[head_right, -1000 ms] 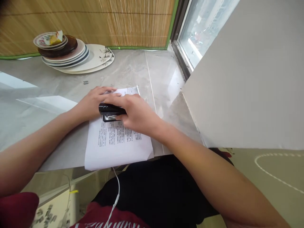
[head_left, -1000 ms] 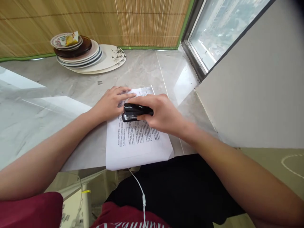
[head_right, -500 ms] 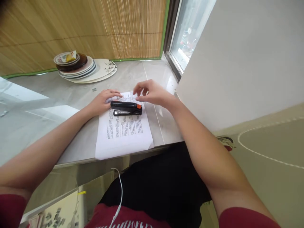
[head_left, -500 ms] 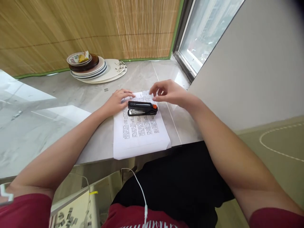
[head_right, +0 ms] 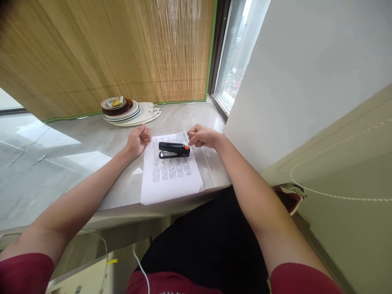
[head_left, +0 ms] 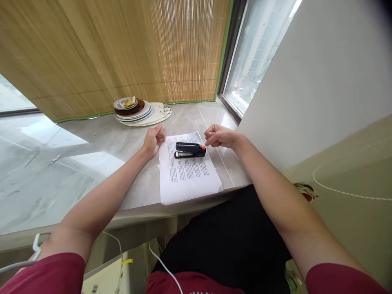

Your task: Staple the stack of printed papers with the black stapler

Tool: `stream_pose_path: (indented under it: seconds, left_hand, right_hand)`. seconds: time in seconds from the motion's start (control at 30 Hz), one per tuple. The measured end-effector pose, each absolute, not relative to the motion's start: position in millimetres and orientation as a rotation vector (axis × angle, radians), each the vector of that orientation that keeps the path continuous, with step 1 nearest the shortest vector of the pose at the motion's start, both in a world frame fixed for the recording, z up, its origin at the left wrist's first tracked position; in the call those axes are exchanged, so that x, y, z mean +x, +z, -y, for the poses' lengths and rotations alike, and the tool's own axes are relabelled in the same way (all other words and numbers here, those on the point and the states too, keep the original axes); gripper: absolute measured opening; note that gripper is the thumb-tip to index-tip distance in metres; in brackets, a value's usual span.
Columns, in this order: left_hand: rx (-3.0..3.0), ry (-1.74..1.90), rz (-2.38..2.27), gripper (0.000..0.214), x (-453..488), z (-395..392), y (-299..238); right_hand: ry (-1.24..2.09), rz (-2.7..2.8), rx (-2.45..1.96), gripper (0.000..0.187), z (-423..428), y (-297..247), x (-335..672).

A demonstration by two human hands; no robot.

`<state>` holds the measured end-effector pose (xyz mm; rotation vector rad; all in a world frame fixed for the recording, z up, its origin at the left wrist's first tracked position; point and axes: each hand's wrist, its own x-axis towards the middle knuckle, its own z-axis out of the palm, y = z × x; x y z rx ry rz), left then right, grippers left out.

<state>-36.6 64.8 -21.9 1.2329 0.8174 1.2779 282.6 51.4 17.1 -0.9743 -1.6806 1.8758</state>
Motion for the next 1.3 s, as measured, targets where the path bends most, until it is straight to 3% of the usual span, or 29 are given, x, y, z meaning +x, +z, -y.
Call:
stream_pose_path:
  seconds: [0.5,0.63,0.8,0.93,1.03,1.17,1.3]
  left_hand:
    - [1.116,1.261,-0.889,0.061,-35,-68,-23]
    - [1.120,1.290,-0.859,0.064,-36,-67,-22]
    - [0.934,1.226,-0.662,0.064,-42,-63,-10]
    - [0.794,1.196,-0.564,0.047,-45,-60,0]
    - [0.828,1.285,-0.519,0.008,-42,-59,0]
    - [0.896,1.340,-0.497,0.030,-35,-58,-4]
    - [0.839,1.143,-0.534,0.080,-29,-57,-7]
  right_hand:
    - [1.890,1.647,-1.019,0.069,-45,4,274]
    - [1.545,1.539,-0.859,0.075,-35,0,273]
    - [0.915,1.810,-0.804,0.037,-17,0,251]
    - [0.639,2.163,-0.869,0.040,-7,-11,226]
    - [0.613,2.163,-0.918,0.035,-6,-19,221]
    - [0.521,1.947,-0.919,0.038,-2,-19,224]
    - [0.232,1.912,-0.978,0.037,8,-15,217]
